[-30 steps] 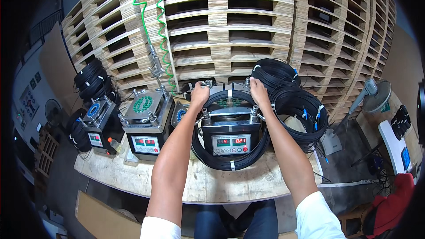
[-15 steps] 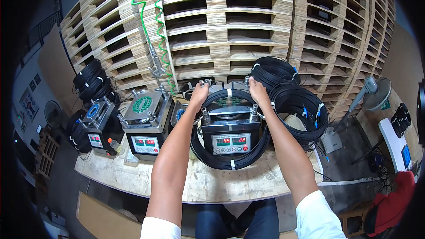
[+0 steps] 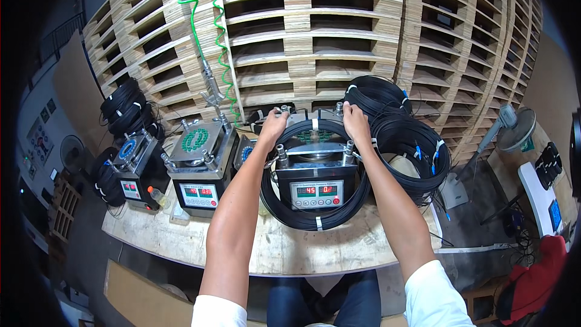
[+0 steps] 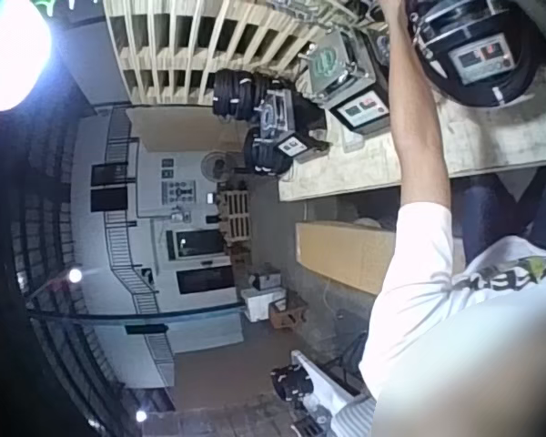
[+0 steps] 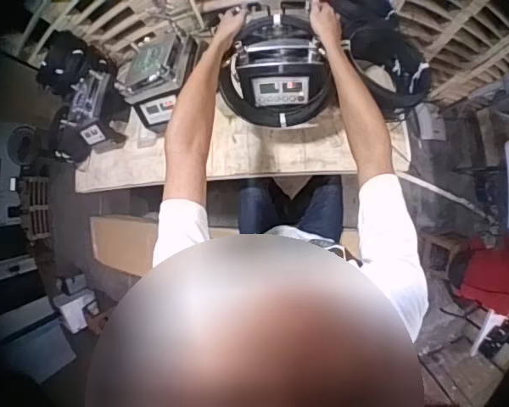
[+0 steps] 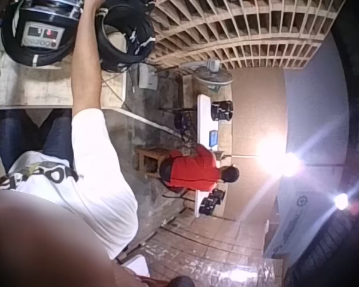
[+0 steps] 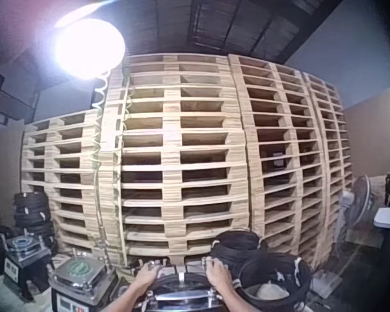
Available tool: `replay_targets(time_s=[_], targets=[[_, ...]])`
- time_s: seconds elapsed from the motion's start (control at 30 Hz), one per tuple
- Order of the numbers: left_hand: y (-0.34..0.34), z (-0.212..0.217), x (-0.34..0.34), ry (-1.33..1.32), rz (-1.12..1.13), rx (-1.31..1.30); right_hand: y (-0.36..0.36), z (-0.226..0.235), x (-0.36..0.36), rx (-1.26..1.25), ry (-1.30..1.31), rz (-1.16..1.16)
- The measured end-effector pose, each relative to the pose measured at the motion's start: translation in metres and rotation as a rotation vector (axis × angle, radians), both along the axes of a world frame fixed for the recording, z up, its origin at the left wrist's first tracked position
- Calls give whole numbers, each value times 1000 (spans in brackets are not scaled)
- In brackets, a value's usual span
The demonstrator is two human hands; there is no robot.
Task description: The person is preparing coils of wire using a industrial polishing/wrapping machine.
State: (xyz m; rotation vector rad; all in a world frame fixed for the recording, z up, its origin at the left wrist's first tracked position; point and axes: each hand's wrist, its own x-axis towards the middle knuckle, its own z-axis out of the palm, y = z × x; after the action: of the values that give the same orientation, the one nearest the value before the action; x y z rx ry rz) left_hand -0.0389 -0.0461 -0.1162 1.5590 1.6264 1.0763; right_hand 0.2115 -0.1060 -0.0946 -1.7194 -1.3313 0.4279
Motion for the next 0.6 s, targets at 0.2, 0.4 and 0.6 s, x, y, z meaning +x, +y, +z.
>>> replay_targets(time_s=[0.2, 0.4, 0.6], targets=[[3, 1, 10, -33, -4, -41, 15, -14, 15, -30, -61, -28], [-3, 2, 4, 78, 107, 43, 11, -12, 4, 94, 12, 69], [-4, 5, 2, -4, 2, 17, 4, -6, 2, 86, 27, 32]])
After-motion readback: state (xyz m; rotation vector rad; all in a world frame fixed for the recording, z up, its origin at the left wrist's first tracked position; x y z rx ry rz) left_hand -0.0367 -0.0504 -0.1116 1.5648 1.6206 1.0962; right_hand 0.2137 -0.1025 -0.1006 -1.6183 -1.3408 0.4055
